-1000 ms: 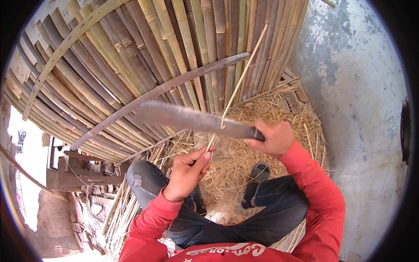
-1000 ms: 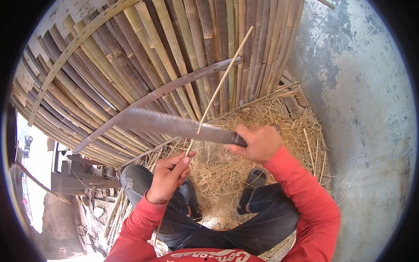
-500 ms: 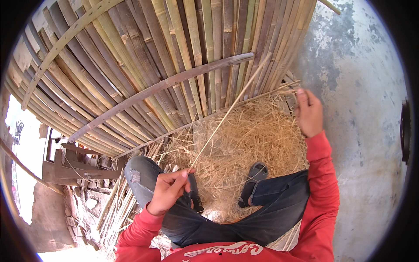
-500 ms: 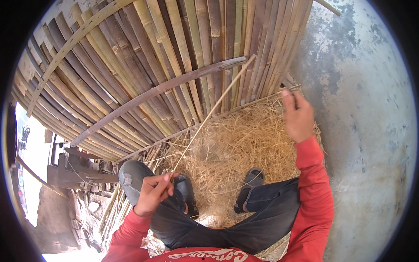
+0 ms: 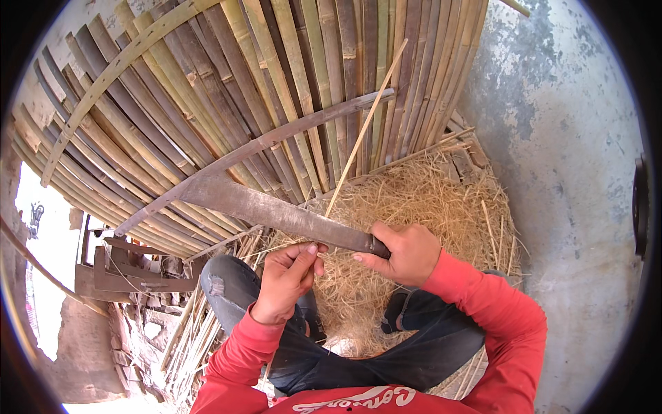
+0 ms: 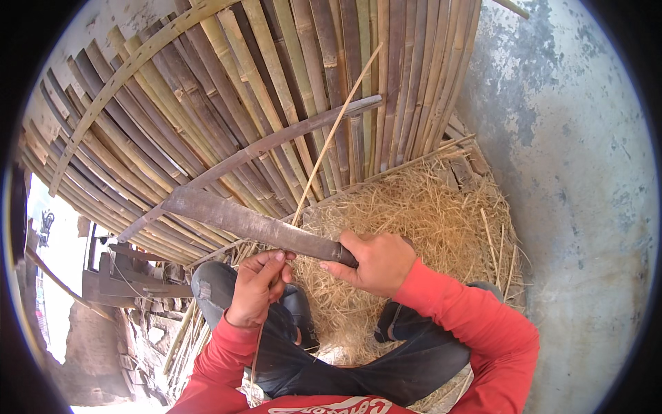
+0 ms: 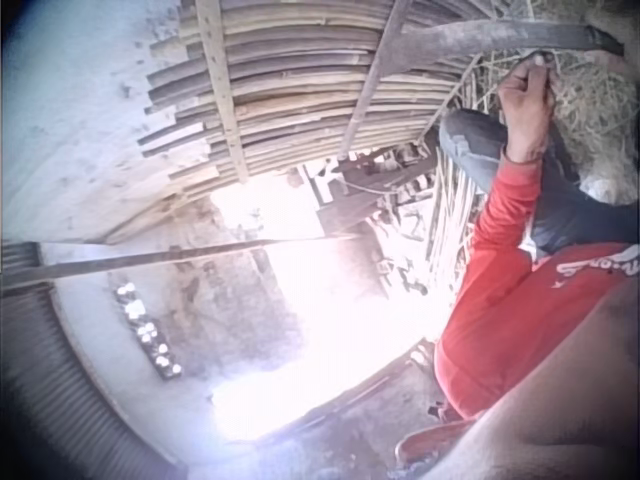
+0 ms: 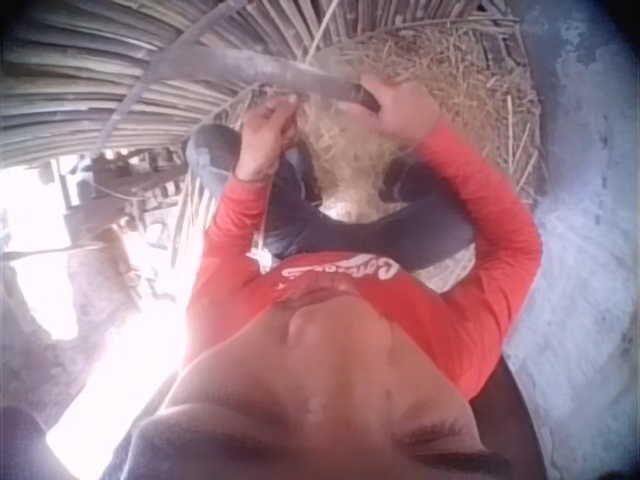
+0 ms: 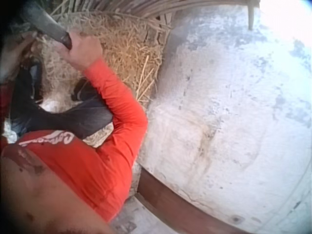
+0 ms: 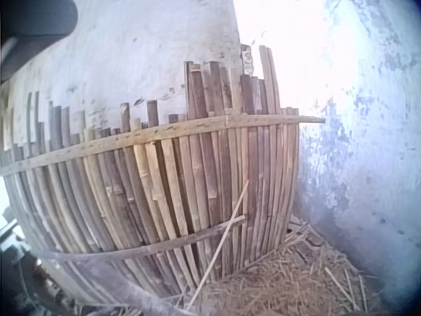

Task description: The person shaves a strip of bamboo by hand using a machete, moving the blade repeatedly along the surface while holding the strip over their lap.

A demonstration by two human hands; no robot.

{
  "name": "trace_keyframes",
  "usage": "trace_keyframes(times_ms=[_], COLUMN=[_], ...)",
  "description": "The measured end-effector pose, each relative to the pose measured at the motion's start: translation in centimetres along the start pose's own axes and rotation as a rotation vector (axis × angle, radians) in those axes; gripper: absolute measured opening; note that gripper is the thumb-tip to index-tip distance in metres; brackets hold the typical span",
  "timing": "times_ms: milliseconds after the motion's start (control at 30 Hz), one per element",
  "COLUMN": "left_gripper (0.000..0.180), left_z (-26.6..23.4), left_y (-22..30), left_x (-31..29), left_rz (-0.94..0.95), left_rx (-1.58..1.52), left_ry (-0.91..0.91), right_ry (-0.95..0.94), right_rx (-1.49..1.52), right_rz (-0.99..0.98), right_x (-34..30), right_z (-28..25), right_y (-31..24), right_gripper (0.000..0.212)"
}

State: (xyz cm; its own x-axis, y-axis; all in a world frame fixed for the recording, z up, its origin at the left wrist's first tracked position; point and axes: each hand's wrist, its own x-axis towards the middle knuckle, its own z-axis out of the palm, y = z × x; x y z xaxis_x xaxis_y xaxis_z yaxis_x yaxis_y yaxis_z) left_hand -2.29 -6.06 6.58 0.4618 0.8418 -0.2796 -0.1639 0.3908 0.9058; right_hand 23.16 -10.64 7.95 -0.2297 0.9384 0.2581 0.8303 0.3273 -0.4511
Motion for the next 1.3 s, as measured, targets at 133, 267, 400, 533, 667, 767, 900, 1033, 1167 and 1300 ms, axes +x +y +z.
trace_keyframes(times_ms=[133,267,400,533,667,767,900,1033,1167,1300], left_gripper=[0.028,0.027,0.026,0.027,0.029,0.028,0.029,0.03,0.03,0.031], left_z=[0.2,0.0,-1.9,-4.5,-3.7,-3.2,-3.0,-2.9,-2.8,-2.9], left_y=[0.3,0.5,-0.6,-1.7,-1.5,-1.3,-1.2,-1.3,-1.3,-1.5], left_x=[-0.1,-0.8,-4.1,-6.2,-5.0,-4.5,-4.4,-4.5,-4.5,-4.5], left_rz=[-0.039,-0.15,-0.3,-0.385,-0.428,-0.45,-0.46,-0.44,-0.435,-0.43], left_rx=[-0.034,-0.121,-0.088,-0.257,-0.317,-0.303,-0.32,-0.318,-0.296,-0.295], left_ry=[-0.007,-0.044,-0.128,-0.213,-0.226,-0.259,-0.279,-0.307,-0.291,-0.296], right_ry=[0.006,0.03,0.414,0.582,0.577,0.402,0.347,0.292,0.27,0.284], right_rx=[0.033,-0.004,0.07,0.532,0.67,0.641,0.386,0.338,0.35,0.341], right_rz=[0.036,0.058,0.392,0.699,0.593,0.477,0.358,0.322,0.297,0.283], right_x=[0.1,0.7,2.2,1.3,1.1,0.9,0.9,0.9,0.9,1.0], right_z=[-0.4,-1.3,-4.9,-7.7,-6.9,-5.9,-5.5,-5.0,-5.0,-5.1], right_y=[0.1,1.3,8.9,11.6,7.6,5.3,3.6,3.4,3.0,2.7], right_gripper=[0.048,0.049,0.052,0.049,0.048,0.05,0.054,0.052,0.05,0.049])
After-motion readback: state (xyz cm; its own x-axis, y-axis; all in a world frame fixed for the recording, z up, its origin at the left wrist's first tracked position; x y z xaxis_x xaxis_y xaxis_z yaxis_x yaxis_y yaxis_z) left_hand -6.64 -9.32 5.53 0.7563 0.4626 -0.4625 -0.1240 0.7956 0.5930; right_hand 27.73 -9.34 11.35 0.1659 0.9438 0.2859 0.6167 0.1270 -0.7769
